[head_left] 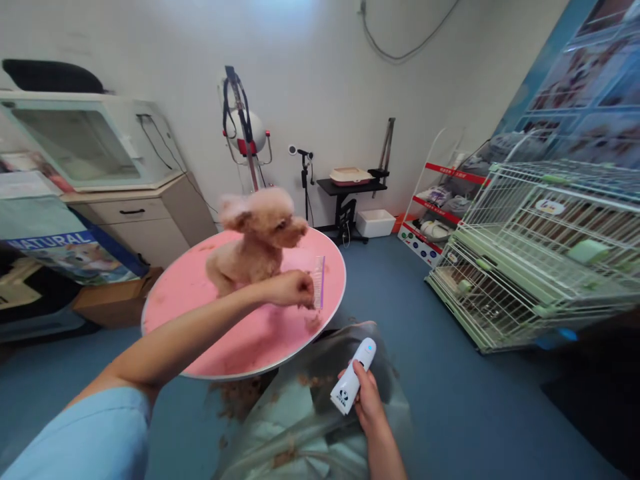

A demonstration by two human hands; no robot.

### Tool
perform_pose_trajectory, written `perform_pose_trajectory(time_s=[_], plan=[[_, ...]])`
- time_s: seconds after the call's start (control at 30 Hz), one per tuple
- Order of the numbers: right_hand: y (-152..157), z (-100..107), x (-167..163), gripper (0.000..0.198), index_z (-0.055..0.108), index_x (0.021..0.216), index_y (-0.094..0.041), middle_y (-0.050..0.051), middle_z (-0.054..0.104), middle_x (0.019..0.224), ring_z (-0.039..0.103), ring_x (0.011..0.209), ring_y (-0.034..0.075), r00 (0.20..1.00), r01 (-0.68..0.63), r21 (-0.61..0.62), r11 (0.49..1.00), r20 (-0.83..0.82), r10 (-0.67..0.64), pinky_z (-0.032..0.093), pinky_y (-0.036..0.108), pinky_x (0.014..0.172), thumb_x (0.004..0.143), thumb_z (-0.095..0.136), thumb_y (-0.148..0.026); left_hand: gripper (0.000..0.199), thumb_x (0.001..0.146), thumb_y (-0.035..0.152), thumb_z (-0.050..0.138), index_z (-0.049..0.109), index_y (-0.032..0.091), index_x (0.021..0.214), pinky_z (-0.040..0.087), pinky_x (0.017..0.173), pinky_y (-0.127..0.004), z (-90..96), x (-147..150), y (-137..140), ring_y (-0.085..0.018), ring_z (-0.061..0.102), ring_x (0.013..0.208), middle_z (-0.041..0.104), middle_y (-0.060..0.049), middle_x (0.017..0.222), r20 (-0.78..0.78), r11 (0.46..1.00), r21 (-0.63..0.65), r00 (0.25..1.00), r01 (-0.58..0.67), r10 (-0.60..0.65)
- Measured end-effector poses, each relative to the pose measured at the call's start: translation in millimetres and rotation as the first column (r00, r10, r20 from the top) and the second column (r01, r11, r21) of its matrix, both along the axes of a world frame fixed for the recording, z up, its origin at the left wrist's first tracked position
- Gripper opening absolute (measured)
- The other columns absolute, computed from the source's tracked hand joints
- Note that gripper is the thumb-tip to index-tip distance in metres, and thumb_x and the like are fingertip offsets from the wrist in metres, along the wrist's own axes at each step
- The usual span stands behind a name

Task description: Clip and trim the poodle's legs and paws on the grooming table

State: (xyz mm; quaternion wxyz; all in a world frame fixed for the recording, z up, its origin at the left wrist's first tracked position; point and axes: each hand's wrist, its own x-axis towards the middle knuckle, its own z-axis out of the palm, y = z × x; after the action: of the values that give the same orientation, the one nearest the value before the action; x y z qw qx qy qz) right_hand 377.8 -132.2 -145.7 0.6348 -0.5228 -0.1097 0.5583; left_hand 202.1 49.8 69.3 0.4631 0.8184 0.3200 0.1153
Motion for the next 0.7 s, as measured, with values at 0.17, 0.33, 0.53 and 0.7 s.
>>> perform_pose_trajectory(time_s=[0.17, 0.33, 0.53, 0.7], plan=[[13.7, 6.7, -23.9, 0.047, 0.058, 0.082, -0.018, 0.001, 0.066, 0.062, 0.054, 0.051, 0.013, 0.979, -0.185, 0.204, 0.961, -0.05, 0.199, 0.042, 0.023, 0.049, 0.058, 0.078, -0.053, 0.014, 0.078, 0.026, 0.061, 0.058, 0.013, 0.074, 0.047, 0.053, -0.021, -30.9, -19.3, -5.1, -0.014, 0.064, 0.062, 0.07, -0.009, 0.076, -0.078, 0.992, -0.071, 0.991, 0.099, -0.105], [31.6, 47.1, -37.7, 0.049, 0.06, 0.096, -0.02, 0.002, 0.065, 0.078, 0.052, 0.056, 0.012, 0.851, -0.503, 0.458, 0.733, 0.117, 0.512, 0.038, 0.021, 0.048, 0.06, 0.077, -0.048, 0.011, 0.081, 0.023, 0.057, 0.058, 0.013, 0.077, 0.046, 0.054, -0.021, -39.3, -28.6, -17.8, -0.013, 0.063, 0.062, 0.07, -0.007, 0.075, -0.076, 0.988, -0.076, 0.987, 0.136, -0.142], [49.2, 88.4, -62.9, 0.033, 0.06, 0.085, -0.018, -0.004, 0.056, 0.065, 0.046, 0.054, 0.009, 0.644, -0.737, 0.249, 0.628, 0.54, 0.542, 0.039, 0.021, 0.05, 0.057, 0.073, -0.03, 0.014, 0.082, 0.02, 0.049, 0.061, 0.016, 0.077, 0.043, 0.06, -0.022, -38.1, -37.4, -41.7, -0.013, 0.057, 0.063, 0.065, -0.003, 0.071, -0.159, 0.975, 0.198, 0.985, 0.106, -0.075], [60.0, 73.4, -98.6, 0.021, 0.05, 0.065, -0.021, -0.006, 0.047, 0.055, 0.04, 0.049, 0.008, 0.568, -0.688, 0.284, 0.668, 0.783, 0.252, 0.036, 0.021, 0.046, 0.056, 0.068, -0.026, 0.03, 0.088, 0.039, 0.046, 0.063, 0.017, 0.075, 0.045, 0.071, -0.031, -99.9, -89.3, -87.1, -0.018, 0.057, 0.072, 0.062, -0.007, 0.072, 0.451, 0.743, 0.43, 0.835, -0.513, 0.315]])
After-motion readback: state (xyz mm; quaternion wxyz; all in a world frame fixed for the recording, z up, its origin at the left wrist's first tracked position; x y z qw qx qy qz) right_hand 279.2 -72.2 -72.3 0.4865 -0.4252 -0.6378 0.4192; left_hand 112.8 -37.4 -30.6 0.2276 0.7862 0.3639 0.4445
